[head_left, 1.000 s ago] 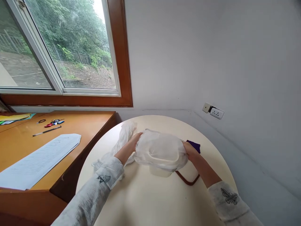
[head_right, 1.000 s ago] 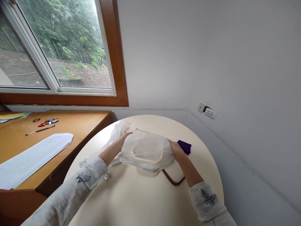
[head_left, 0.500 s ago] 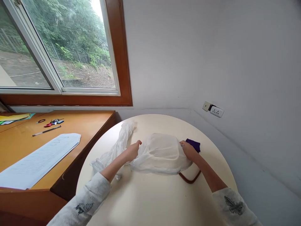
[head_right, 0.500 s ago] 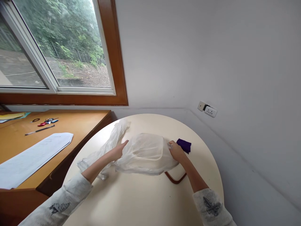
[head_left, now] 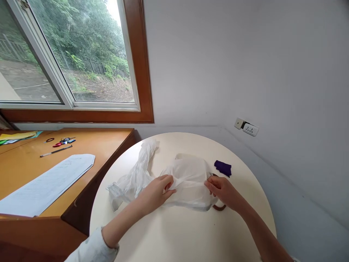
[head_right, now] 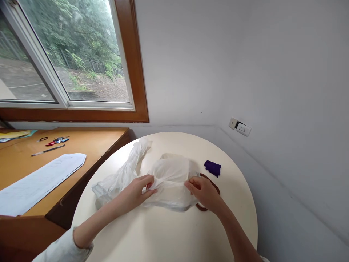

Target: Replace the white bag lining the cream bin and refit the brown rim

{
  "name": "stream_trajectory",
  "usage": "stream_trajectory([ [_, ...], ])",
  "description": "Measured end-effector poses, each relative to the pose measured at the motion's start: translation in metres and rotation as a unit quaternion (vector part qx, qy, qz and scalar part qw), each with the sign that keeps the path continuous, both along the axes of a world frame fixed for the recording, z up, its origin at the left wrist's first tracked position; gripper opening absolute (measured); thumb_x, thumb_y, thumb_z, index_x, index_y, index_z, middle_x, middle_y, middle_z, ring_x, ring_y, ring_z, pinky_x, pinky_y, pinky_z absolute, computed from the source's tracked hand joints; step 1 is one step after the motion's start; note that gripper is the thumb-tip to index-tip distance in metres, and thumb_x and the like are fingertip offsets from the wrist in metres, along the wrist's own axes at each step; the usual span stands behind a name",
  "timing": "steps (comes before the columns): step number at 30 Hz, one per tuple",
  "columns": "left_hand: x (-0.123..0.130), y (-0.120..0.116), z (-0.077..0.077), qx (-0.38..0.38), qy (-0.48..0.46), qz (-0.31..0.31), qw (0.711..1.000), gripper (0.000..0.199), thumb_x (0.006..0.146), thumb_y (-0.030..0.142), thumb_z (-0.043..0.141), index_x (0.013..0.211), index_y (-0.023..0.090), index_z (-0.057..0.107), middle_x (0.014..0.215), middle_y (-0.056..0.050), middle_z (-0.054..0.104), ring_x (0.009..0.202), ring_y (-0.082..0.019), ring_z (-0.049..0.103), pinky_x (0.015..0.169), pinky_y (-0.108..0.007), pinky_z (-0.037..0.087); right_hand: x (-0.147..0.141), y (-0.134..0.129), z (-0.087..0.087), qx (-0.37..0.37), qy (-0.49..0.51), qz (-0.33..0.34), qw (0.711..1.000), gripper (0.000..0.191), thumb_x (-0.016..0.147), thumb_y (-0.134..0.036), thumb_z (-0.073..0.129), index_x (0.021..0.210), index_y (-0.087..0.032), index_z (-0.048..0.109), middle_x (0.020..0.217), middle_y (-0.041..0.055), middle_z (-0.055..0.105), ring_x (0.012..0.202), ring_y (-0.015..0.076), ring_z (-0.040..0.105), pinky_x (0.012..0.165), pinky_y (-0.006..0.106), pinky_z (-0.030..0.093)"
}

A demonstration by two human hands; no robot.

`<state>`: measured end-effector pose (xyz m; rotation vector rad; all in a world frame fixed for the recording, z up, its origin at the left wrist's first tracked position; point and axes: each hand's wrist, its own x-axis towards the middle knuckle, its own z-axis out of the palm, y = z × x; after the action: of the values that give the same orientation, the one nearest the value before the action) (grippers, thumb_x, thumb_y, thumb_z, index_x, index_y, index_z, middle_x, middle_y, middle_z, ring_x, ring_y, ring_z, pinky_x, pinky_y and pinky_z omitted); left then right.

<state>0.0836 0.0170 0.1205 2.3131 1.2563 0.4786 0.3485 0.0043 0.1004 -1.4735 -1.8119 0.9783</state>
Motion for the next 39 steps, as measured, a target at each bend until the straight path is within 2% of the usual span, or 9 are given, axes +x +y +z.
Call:
stream_trajectory([
  [8, 0.001, -0.027, -0.011, 0.198, 0.037, -0.149, 0.968, 0.012, 0.073, 0.009, 0.045, 0.065, 0.018, 0.045, 0.078, -0.005, 0.046, 0.07, -0.016, 0.039, 0.063, -0.029, 0.035, 0.006, -0.022, -0.007, -0.002, 0.012, 0.035, 0.999, 0.036, 0.085, -0.043, 0.042, 0.059, -0.02, 0.034, 0.059, -0.0035, 0.034, 0.058, 0.0112, 0.033, 0.053, 0.025, 0.029],
  [16, 0.005, -0.042, -0.033, 0.159, 0.168, -0.228, 0.946, 0.009, 0.071, 0.011, 0.052, 0.067, 0.018, 0.05, 0.078, -0.004, 0.051, 0.072, -0.018, 0.045, 0.063, -0.031, 0.035, 0.013, -0.043, -0.013, -0.024, -0.143, 0.099, 0.984, 0.028, 0.079, -0.027, 0.042, 0.057, -0.019, 0.026, 0.057, -0.0032, 0.036, 0.055, 0.0105, 0.031, 0.05, 0.025, 0.022],
  [21, 0.009, -0.037, -0.042, 0.093, 0.221, -0.214, 0.947, 0.004, 0.073, 0.015, 0.053, 0.072, 0.019, 0.055, 0.077, -0.005, 0.056, 0.073, -0.02, 0.054, 0.066, -0.032, 0.04, 0.006, -0.041, -0.026, 0.008, -0.208, 0.073, 0.975, 0.027, 0.076, -0.021, 0.042, 0.055, -0.019, 0.025, 0.053, -0.0028, 0.039, 0.051, 0.0106, 0.033, 0.047, 0.025, 0.02],
  [25, 0.001, -0.034, -0.021, -0.022, 0.225, -0.199, 0.954, 0.007, 0.073, 0.023, 0.058, 0.08, 0.021, 0.058, 0.08, -0.004, 0.062, 0.071, -0.021, 0.058, 0.061, -0.03, 0.04, 0.009, -0.038, -0.028, 0.018, -0.259, 0.044, 0.965, 0.023, 0.077, -0.023, 0.044, 0.055, -0.019, 0.038, 0.058, -0.0007, 0.053, 0.056, 0.014, 0.045, 0.054, 0.026, 0.029],
  [28, -0.008, -0.028, 0.007, -0.068, 0.137, -0.124, 0.981, 0.009, 0.079, 0.028, 0.051, 0.078, 0.021, 0.057, 0.076, -0.002, 0.062, 0.066, -0.018, 0.057, 0.055, -0.027, 0.036, 0.016, -0.035, -0.019, -0.004, -0.226, -0.01, 0.974, 0.014, 0.079, -0.037, 0.049, 0.077, -0.024, 0.054, 0.072, 0.0006, 0.059, 0.065, 0.0173, 0.053, 0.058, 0.028, 0.036],
  [31, -0.013, -0.011, 0.025, -0.045, -0.002, 0.031, 0.999, 0.03, 0.089, 0.036, 0.034, 0.073, 0.02, 0.054, 0.066, -0.001, 0.057, 0.06, -0.016, 0.052, 0.054, -0.026, 0.036, 0.016, -0.033, -0.007, -0.012, -0.153, -0.068, 0.986, 0.031, 0.082, -0.051, 0.045, 0.101, -0.027, 0.05, 0.081, 0.0015, 0.059, 0.07, 0.0181, 0.056, 0.06, 0.028, 0.04],
  [34, -0.014, 0.011, 0.02, -0.068, -0.106, 0.113, 0.986, 0.03, 0.083, 0.045, 0.044, 0.101, 0.023, 0.054, 0.082, -0.003, 0.061, 0.071, -0.018, 0.057, 0.061, -0.027, 0.042, 0.003, -0.028, 0.001, 0.01, -0.115, -0.092, 0.989, 0.037, 0.081, -0.055, 0.044, 0.107, -0.027, 0.047, 0.082, 0.0011, 0.059, 0.069, 0.0174, 0.055, 0.063, 0.029, 0.042],
  [36, -0.013, 0.023, 0.008, -0.131, -0.114, 0.072, 0.982, 0.041, 0.074, 0.044, 0.059, 0.109, 0.024, 0.051, 0.099, -0.005, 0.06, 0.082, -0.02, 0.059, 0.065, -0.028, 0.045, -0.008, -0.024, 0.001, 0.032, -0.118, -0.093, 0.988, 0.035, 0.081, -0.054, 0.046, 0.101, -0.026, 0.048, 0.079, 0.0005, 0.058, 0.067, 0.017, 0.054, 0.062, 0.029, 0.041],
  [39, -0.009, 0.031, -0.011, -0.172, -0.114, 0.016, 0.978, 0.029, 0.068, 0.036, 0.064, 0.092, 0.021, 0.056, 0.093, -0.005, 0.062, 0.083, -0.021, 0.059, 0.067, -0.028, 0.046, -0.021, -0.018, -0.004, 0.081, -0.141, -0.098, 0.982, 0.027, 0.082, -0.051, 0.046, 0.078, -0.024, 0.047, 0.071, -0.0002, 0.055, 0.063, 0.0163, 0.051, 0.059, 0.028, 0.038],
])
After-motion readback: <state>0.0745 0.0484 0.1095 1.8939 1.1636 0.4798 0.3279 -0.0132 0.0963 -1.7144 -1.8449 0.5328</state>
